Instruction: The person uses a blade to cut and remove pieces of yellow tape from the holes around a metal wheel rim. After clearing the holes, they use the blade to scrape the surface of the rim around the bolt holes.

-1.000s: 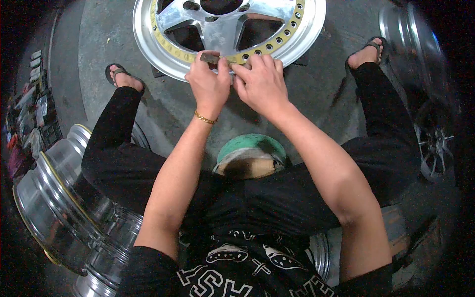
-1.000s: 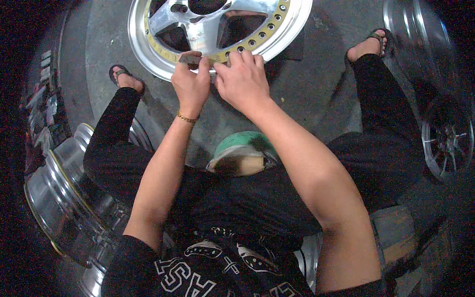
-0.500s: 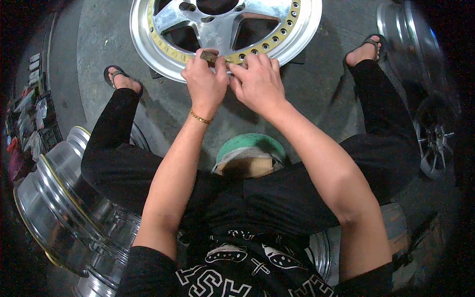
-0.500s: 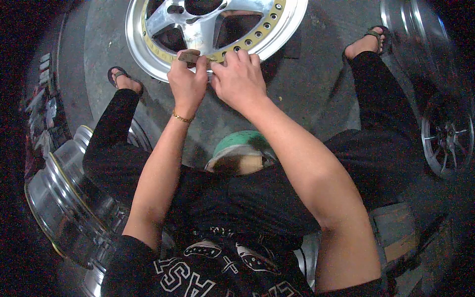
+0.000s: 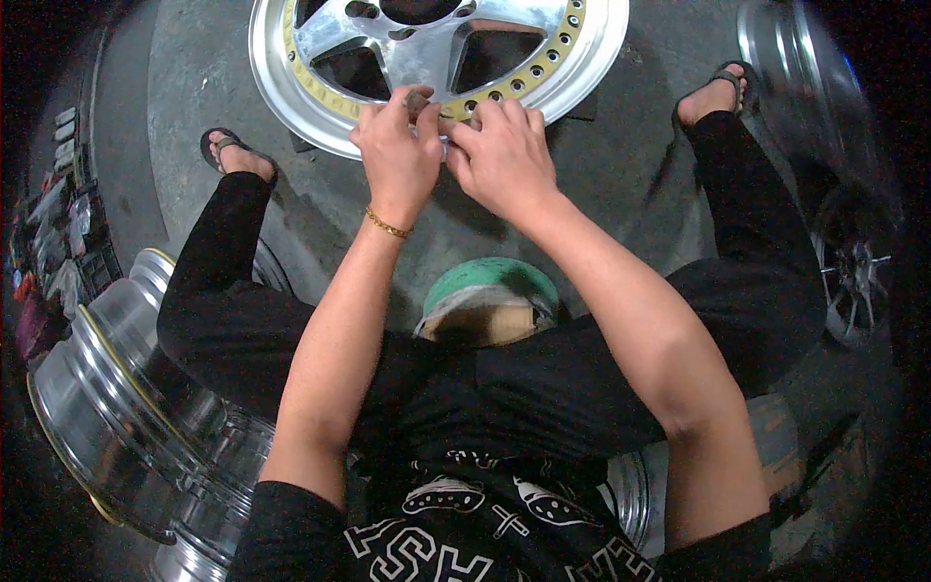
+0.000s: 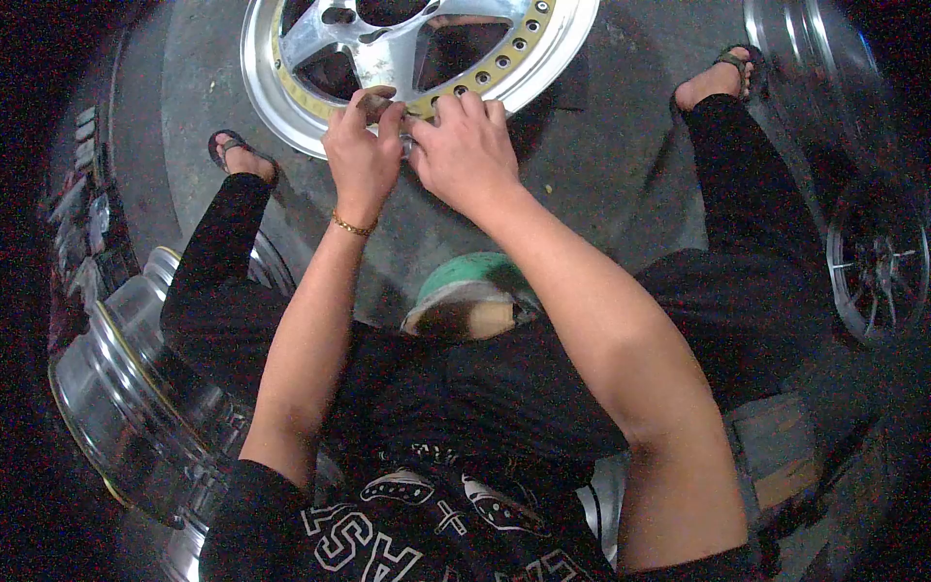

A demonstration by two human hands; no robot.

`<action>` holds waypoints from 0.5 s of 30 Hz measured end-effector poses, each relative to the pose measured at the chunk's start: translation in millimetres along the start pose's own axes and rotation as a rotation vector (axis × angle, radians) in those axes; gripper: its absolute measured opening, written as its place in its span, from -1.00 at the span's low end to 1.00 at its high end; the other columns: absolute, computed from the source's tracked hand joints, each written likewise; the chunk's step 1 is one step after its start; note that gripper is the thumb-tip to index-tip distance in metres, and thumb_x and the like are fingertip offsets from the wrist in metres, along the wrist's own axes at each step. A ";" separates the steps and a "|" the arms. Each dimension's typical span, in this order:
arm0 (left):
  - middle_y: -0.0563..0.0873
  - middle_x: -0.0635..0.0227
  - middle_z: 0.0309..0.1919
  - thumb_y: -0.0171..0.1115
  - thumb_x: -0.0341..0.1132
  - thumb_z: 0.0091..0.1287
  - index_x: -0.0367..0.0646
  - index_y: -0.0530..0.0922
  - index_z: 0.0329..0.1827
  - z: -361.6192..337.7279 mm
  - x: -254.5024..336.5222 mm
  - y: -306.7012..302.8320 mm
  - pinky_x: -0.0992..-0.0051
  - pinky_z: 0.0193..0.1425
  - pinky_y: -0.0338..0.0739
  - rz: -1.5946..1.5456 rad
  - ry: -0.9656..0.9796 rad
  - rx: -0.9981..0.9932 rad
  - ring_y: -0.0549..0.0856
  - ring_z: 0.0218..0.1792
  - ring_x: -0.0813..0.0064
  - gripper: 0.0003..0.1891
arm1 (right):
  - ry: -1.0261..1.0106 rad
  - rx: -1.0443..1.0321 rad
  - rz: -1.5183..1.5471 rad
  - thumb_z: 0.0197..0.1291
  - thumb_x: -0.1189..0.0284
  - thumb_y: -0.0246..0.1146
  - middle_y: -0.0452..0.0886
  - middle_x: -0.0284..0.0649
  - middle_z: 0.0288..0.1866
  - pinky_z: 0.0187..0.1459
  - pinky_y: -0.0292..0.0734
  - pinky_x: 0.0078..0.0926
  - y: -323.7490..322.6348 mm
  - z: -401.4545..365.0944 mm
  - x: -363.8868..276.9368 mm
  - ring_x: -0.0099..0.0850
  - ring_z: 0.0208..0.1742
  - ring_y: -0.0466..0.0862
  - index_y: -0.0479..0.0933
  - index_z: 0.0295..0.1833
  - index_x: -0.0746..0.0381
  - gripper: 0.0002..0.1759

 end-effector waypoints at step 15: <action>0.77 0.36 -0.33 0.36 -0.29 0.30 -0.05 0.70 -0.07 3.8 -0.4 -0.5 0.16 0.11 0.37 0.035 0.008 -0.039 0.66 -0.13 0.18 -0.82 | -0.006 0.003 -0.014 0.18 0.18 0.36 0.59 -0.19 -0.11 0.09 0.38 -0.10 1.9 -0.8 0.1 -0.17 0.05 0.55 0.75 -0.02 0.00 -0.71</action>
Point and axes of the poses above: each hand's wrist, its own z-axis towards the middle knuckle, its own y-axis out of the palm, x = y × z, the point moved 5 cm from there along z, towards the middle knuckle
